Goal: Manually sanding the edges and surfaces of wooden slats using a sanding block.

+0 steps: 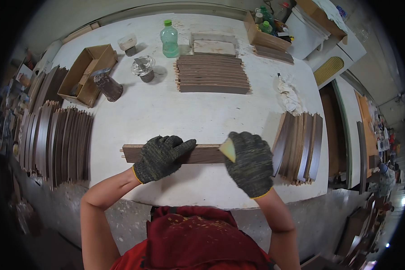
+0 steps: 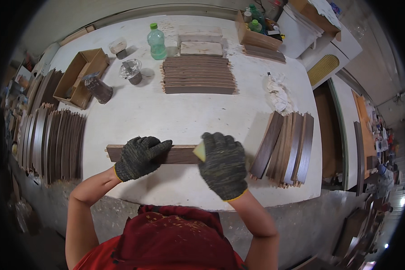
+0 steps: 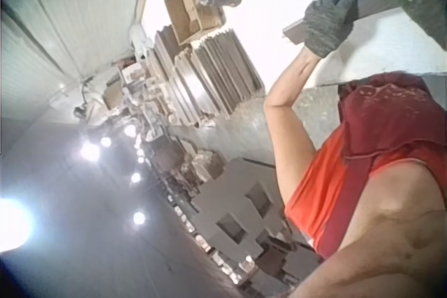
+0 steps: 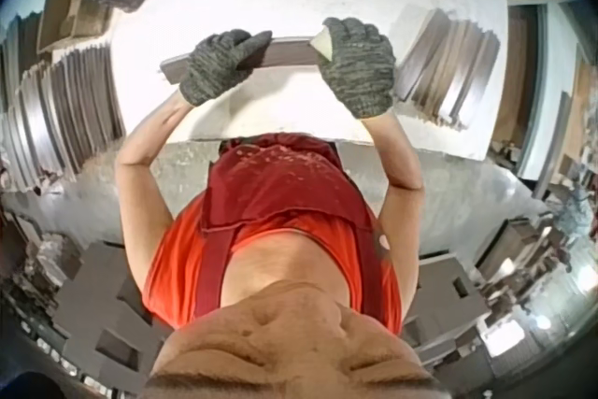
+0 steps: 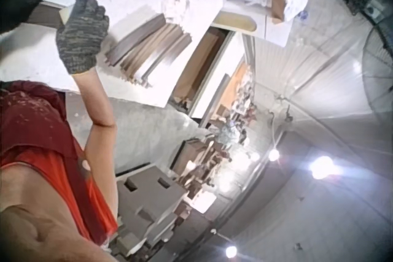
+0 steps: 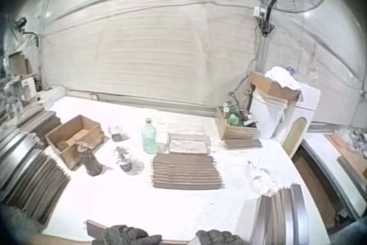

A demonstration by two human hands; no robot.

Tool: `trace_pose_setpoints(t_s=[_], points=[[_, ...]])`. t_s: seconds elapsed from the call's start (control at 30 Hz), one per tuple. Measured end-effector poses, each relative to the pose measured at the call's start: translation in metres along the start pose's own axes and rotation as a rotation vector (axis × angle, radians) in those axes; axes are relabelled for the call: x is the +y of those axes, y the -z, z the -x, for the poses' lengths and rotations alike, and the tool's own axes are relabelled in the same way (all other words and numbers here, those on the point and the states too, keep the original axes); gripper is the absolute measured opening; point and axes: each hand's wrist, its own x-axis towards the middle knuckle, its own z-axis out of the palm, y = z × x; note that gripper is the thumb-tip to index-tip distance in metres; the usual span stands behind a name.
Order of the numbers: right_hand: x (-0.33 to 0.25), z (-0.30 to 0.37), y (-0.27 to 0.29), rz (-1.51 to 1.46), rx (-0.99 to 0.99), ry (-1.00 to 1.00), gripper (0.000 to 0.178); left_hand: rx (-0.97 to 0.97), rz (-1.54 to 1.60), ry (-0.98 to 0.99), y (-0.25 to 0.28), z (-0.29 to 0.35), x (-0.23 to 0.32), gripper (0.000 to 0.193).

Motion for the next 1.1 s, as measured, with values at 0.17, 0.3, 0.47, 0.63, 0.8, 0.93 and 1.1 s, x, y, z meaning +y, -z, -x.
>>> trace_pose_setpoints(t_s=[0.17,0.3,0.47,0.63,0.8,0.93,1.1], points=[[0.042,0.009,0.008,0.118,0.055,-0.100,0.045,-0.008,0.053,0.067,0.005,0.008,-0.005,0.063],[0.051,0.020,0.015,-0.064,0.218,-0.132,0.047,-0.041,0.156,0.118,0.009,0.015,-0.007,0.075],[0.047,0.034,0.013,-0.185,0.219,-0.220,0.049,-0.057,0.250,0.171,0.011,0.012,-0.003,0.081],[0.049,0.043,0.005,-0.272,0.250,-0.266,0.054,-0.039,0.340,0.182,0.013,0.010,-0.001,0.083],[0.048,0.047,0.001,-0.347,0.274,-0.278,0.057,0.023,0.446,0.186,0.014,0.008,0.004,0.085],[0.047,0.049,-0.002,-0.332,0.285,-0.271,0.058,0.009,0.491,0.233,0.013,0.011,0.005,0.087],[0.048,0.051,-0.002,-0.298,0.236,-0.264,0.058,-0.051,0.679,0.353,0.009,0.015,0.005,0.089]])
